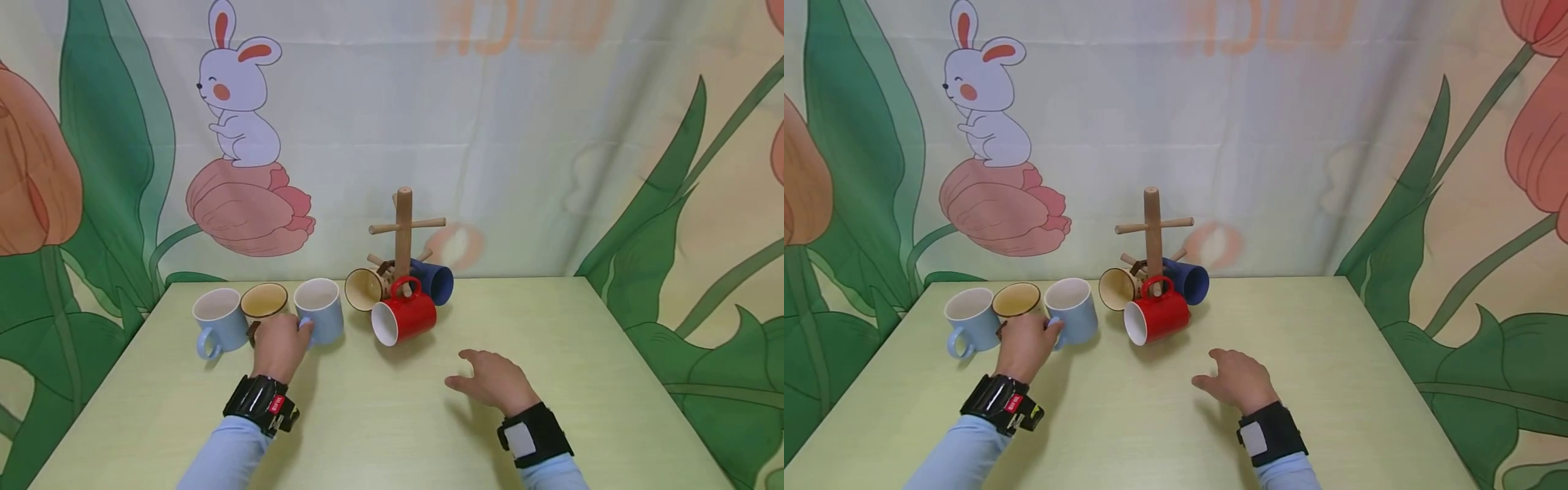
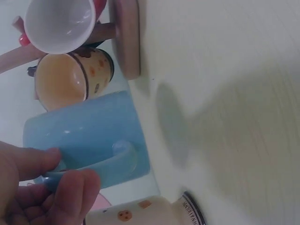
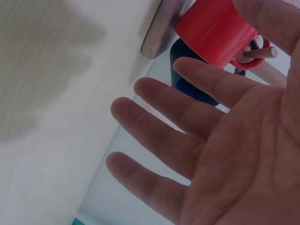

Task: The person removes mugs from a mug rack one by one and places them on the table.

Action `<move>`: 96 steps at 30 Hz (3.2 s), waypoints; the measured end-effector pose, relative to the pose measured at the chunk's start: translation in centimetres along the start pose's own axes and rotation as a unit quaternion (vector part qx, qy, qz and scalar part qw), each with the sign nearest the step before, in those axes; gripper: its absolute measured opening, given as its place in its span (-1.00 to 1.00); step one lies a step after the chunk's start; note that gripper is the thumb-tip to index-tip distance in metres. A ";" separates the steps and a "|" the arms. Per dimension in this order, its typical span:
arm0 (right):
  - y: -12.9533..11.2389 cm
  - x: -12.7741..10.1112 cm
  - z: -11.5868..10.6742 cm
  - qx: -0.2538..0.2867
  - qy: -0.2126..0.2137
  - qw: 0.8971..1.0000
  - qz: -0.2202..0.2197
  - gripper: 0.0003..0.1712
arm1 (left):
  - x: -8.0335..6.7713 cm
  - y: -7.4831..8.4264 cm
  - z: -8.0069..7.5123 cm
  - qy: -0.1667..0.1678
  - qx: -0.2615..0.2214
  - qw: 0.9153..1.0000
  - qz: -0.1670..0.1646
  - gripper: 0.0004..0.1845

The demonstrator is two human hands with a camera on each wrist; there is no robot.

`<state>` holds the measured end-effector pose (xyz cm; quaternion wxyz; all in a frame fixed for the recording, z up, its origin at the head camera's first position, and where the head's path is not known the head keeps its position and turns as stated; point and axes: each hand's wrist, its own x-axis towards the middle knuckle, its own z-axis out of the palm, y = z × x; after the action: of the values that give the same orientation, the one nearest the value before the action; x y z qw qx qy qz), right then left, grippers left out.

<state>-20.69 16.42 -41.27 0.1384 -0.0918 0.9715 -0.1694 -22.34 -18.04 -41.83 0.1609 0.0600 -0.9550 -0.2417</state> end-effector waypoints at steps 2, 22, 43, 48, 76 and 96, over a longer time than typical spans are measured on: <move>0.1 0.1 0.2 0.004 0.001 1.000 0.001 -0.28 | 0.2 0.0 0.5 0.011 0.008 1.000 -0.007 -0.58; 0.3 -0.1 0.1 0.007 0.001 1.000 -0.006 -0.27 | 0.8 -1.6 3.7 0.010 -0.006 0.998 -0.064 -0.69; -0.1 0.1 0.2 0.003 -0.002 1.000 -0.003 -0.29 | 0.8 -1.5 3.0 -0.015 -0.002 0.998 -0.063 -0.64; -0.1 0.1 0.3 0.006 -0.004 1.000 -0.005 -0.30 | 0.7 -1.7 2.8 -0.023 0.000 0.998 -0.065 -0.63; -0.3 0.3 0.0 -0.007 0.010 1.000 0.001 -0.32 | 1.7 0.7 0.0 0.013 0.020 1.000 -0.010 -0.53; -2.4 1.7 -2.3 -0.053 0.111 0.991 -0.044 -0.46 | 5.6 4.5 -0.7 -0.054 0.041 0.991 0.118 -0.56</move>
<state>-22.67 14.57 -38.74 0.0169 -0.1221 0.9835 -0.1323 -27.59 -15.45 -37.52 0.1343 -0.0600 -0.9717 -0.1847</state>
